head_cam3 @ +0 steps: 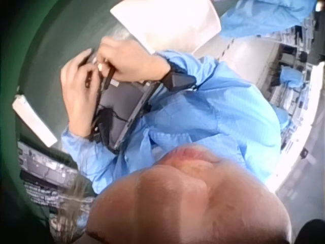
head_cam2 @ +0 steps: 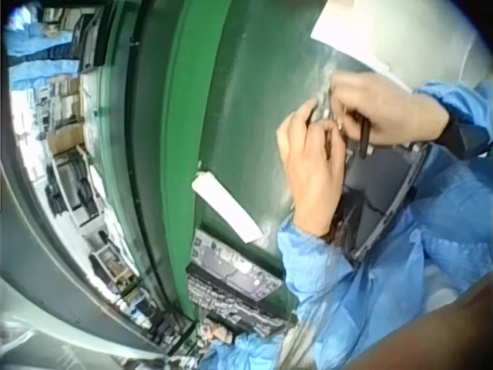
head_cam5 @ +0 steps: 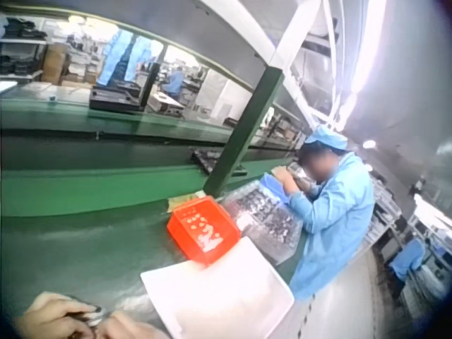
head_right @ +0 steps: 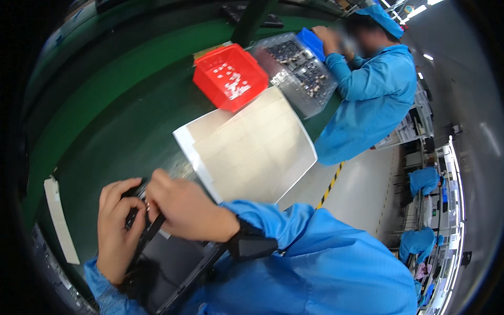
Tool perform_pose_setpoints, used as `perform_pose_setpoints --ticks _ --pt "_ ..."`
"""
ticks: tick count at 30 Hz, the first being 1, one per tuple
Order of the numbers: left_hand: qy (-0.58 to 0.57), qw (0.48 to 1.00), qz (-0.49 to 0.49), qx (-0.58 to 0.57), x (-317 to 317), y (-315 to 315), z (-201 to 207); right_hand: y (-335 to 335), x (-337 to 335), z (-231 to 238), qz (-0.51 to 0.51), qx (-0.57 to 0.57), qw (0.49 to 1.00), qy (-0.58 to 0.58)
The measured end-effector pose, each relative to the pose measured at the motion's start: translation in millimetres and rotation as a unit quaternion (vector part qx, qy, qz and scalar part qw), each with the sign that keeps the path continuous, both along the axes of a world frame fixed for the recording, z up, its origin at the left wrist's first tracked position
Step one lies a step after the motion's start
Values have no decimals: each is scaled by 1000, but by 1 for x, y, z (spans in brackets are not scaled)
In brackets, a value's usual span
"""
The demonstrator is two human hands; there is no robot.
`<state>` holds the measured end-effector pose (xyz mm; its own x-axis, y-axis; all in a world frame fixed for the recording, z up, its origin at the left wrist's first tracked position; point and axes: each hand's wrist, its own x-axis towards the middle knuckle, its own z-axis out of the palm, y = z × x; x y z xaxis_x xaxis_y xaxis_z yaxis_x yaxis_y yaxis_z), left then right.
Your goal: Assembling components into an electronic device chassis using tweezers and manual manipulation.
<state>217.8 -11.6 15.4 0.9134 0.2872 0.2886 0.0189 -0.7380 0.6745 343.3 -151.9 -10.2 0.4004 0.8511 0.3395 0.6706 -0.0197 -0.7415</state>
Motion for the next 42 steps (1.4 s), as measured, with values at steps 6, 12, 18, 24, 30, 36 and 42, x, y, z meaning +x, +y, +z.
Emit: perform_pose_setpoints --ticks 6,12,18,24,30,36,42 --pt "-21 1000 -2 -16 -5 3 -12 -11 49 21 -88 10 992 93" --pt "-39 999 0 -34 -8 5 -18 -7 14 21 31 -17 999 -29" --pt "-60 997 0 -58 -8 6 -27 1 0 16 -9 -69 996 -55" --pt "-65 997 -1 -37 -10 3 -29 1 7 16 22 -83 996 -31" --pt "-60 998 5 -18 -3 2 -27 7 22 17 39 -70 995 -57" --pt "-45 999 5 -13 -8 4 -23 -7 123 49 -169 47 980 -92" --pt "-10 1000 -1 -20 -8 3 -16 -33 251 44 -279 -60 933 -220"
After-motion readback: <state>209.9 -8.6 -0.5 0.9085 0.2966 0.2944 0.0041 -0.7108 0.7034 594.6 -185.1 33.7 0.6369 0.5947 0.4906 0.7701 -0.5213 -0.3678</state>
